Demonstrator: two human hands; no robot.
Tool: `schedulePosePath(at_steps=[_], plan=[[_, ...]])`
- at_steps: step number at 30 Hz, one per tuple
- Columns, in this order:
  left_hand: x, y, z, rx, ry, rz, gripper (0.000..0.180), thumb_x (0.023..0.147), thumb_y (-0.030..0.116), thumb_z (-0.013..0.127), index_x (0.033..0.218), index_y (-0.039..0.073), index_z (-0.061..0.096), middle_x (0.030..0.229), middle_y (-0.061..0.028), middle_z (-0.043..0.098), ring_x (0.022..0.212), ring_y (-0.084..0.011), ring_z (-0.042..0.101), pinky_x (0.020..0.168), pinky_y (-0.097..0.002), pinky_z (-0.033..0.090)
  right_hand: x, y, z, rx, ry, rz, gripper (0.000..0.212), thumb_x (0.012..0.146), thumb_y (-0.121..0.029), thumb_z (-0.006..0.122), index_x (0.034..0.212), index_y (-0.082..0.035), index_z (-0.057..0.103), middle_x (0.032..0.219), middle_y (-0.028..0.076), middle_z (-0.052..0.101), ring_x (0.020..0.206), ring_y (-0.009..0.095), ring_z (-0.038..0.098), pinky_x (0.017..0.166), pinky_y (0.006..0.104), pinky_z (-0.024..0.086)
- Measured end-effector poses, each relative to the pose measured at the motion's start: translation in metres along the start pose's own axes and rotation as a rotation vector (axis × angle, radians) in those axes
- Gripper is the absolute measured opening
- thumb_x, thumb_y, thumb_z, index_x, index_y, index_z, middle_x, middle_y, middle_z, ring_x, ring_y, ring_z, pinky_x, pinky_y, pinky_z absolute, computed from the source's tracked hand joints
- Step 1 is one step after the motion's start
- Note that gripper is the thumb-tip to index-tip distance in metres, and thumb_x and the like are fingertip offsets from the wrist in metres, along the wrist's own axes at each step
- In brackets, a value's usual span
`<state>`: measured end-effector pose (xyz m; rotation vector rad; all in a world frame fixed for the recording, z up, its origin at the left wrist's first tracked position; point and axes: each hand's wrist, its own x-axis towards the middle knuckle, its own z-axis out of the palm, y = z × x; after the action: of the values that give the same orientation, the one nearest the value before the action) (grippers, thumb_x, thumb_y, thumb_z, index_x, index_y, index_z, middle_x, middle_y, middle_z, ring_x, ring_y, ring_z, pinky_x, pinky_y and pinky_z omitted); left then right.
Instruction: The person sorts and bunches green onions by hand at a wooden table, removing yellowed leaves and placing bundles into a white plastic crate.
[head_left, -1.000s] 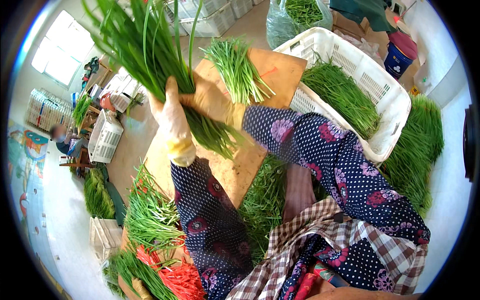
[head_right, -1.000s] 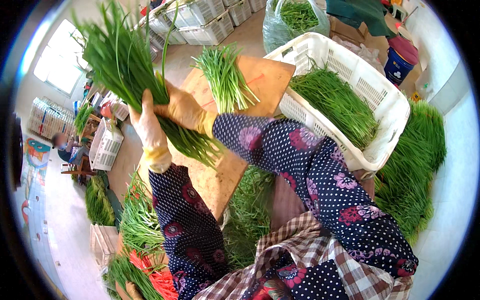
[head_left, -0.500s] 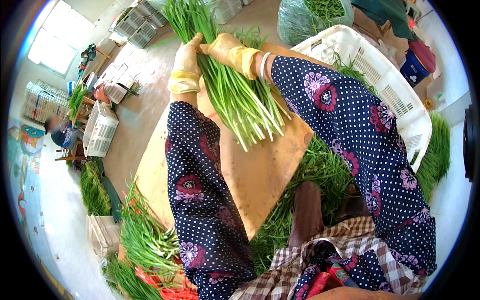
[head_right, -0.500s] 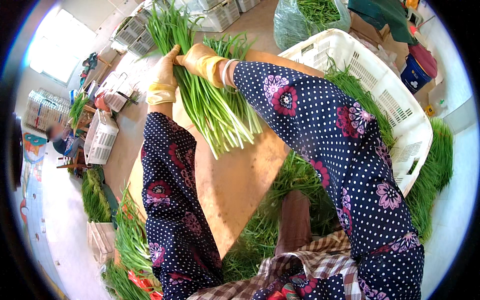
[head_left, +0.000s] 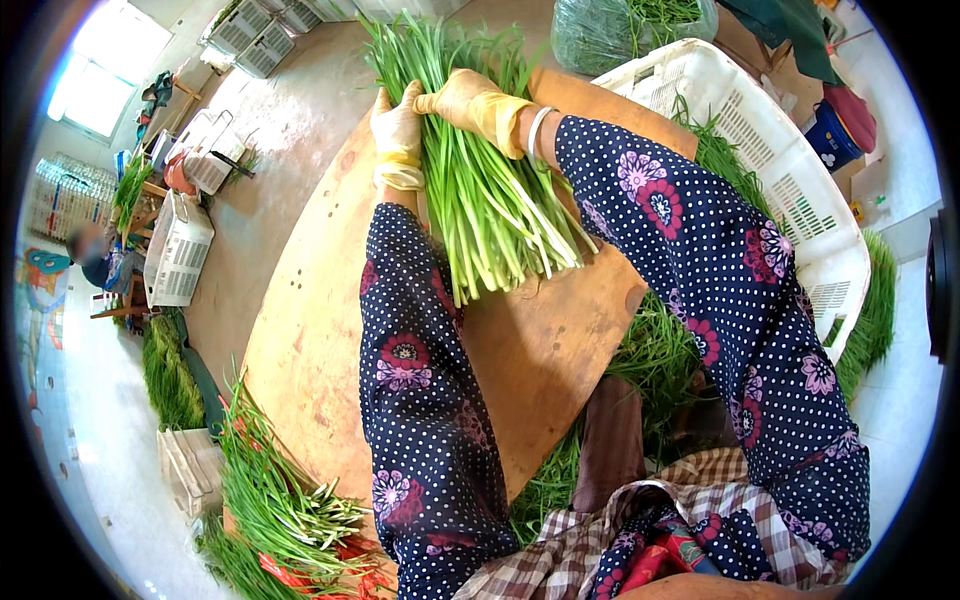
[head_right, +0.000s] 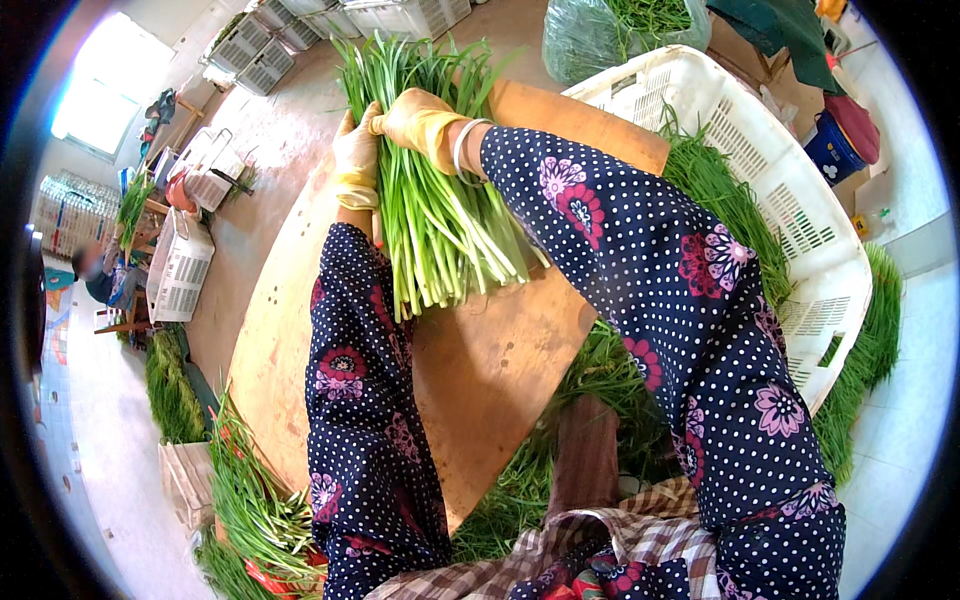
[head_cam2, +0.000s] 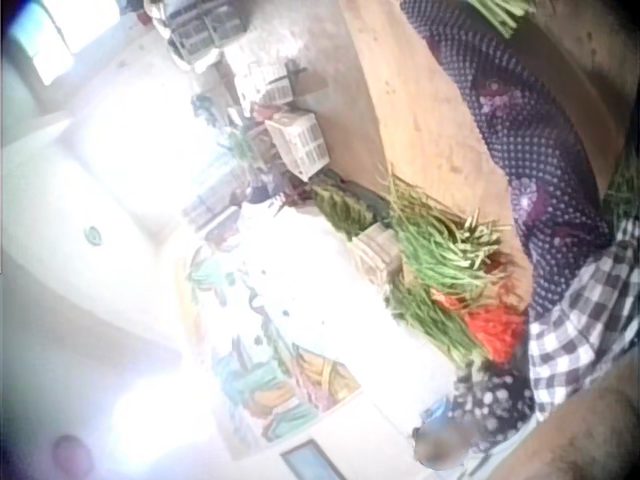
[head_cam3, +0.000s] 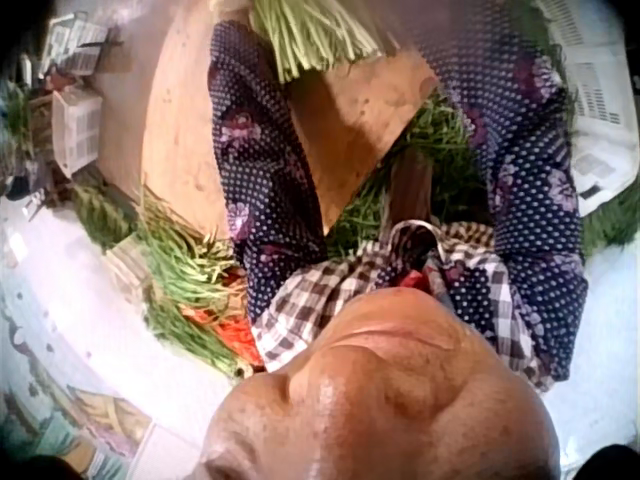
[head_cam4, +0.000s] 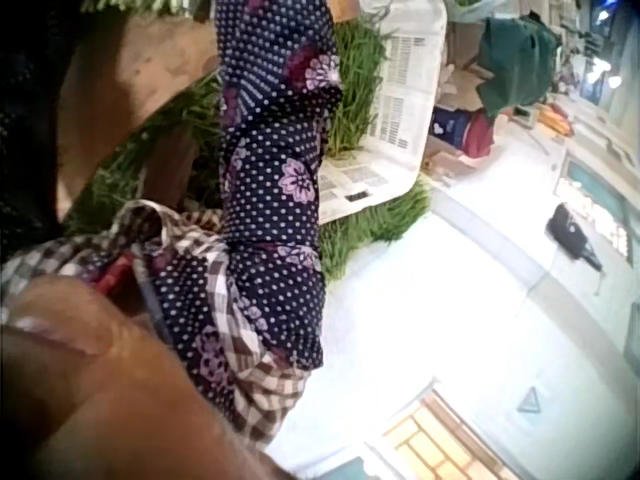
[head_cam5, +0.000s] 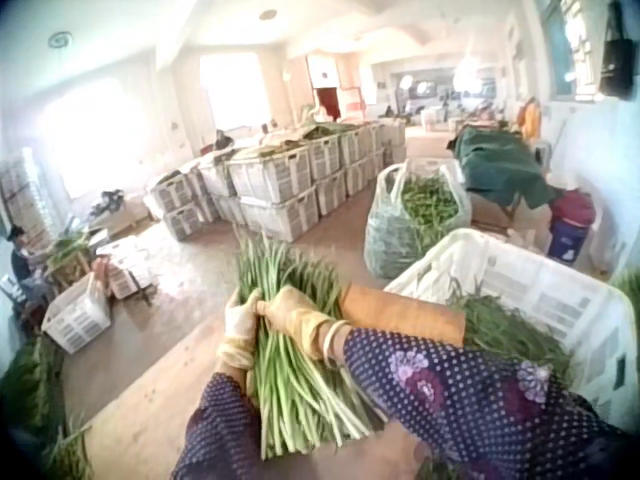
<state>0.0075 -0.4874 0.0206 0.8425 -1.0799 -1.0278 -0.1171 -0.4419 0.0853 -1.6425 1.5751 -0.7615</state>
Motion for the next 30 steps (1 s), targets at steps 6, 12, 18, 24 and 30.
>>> schedulePosePath(at_steps=[6,12,18,24,30], plan=[[-0.008,0.003,-0.016,-0.007,-0.081,-0.139,0.043,0.088,0.021,0.052,0.122,-0.003,0.043,0.113,-0.0125,0.052,0.1,-0.0189,0.05,0.084,-0.0276,0.04,-0.013,-0.008,-0.018,-0.059,0.031,-0.023,0.052,0.069,-0.043,0.071,0.091,0.004,0.064,0.089,0.017,0.065,0.083,0.026,0.062,0.076,0.0339,0.048],[-0.03,0.029,-0.011,-0.136,-0.203,-0.211,0.03,0.092,0.026,0.044,0.109,0.002,0.053,0.102,-0.0067,0.057,0.086,-0.0156,0.053,0.077,-0.0273,0.044,0.002,0.008,-0.031,0.211,-0.054,0.045,0.045,0.074,-0.039,0.069,0.09,0.003,0.064,0.08,0.012,0.064,0.067,0.021,0.063,0.061,0.0313,0.053],[-0.049,0.05,-0.012,0.258,-0.24,-0.25,0.044,0.09,0.037,0.049,0.115,0.001,0.051,0.108,-0.0101,0.056,0.093,-0.0172,0.053,0.082,-0.027,0.042,-0.01,0.011,-0.033,0.306,0.009,0.103,0.04,0.078,-0.034,0.066,0.091,0.004,0.063,0.082,0.013,0.064,0.071,0.022,0.063,0.06,0.0302,0.054],[-0.048,0.045,0.032,0.629,-0.359,-0.085,0.097,0.079,0.057,0.053,0.135,-0.012,0.012,0.139,-0.0262,0.023,0.131,-0.0305,0.022,0.106,-0.0316,0.019,-0.004,0.04,-0.062,0.191,0.014,0.005,0.047,0.079,-0.037,0.063,0.102,0.004,0.057,0.097,0.018,0.058,0.082,0.025,0.059,0.07,0.0335,0.052],[-0.021,-0.011,0.011,0.771,-0.331,0.005,0.098,0.078,0.062,0.049,0.136,-0.009,0.014,0.139,-0.0305,0.018,0.132,-0.0369,0.015,0.108,-0.0366,0.016,-0.051,0.039,-0.072,-0.125,0.147,-0.286,0.055,0.081,-0.033,0.062,0.119,0.005,0.049,0.107,0.018,0.06,0.089,0.025,0.061,0.078,0.0333,0.048]])
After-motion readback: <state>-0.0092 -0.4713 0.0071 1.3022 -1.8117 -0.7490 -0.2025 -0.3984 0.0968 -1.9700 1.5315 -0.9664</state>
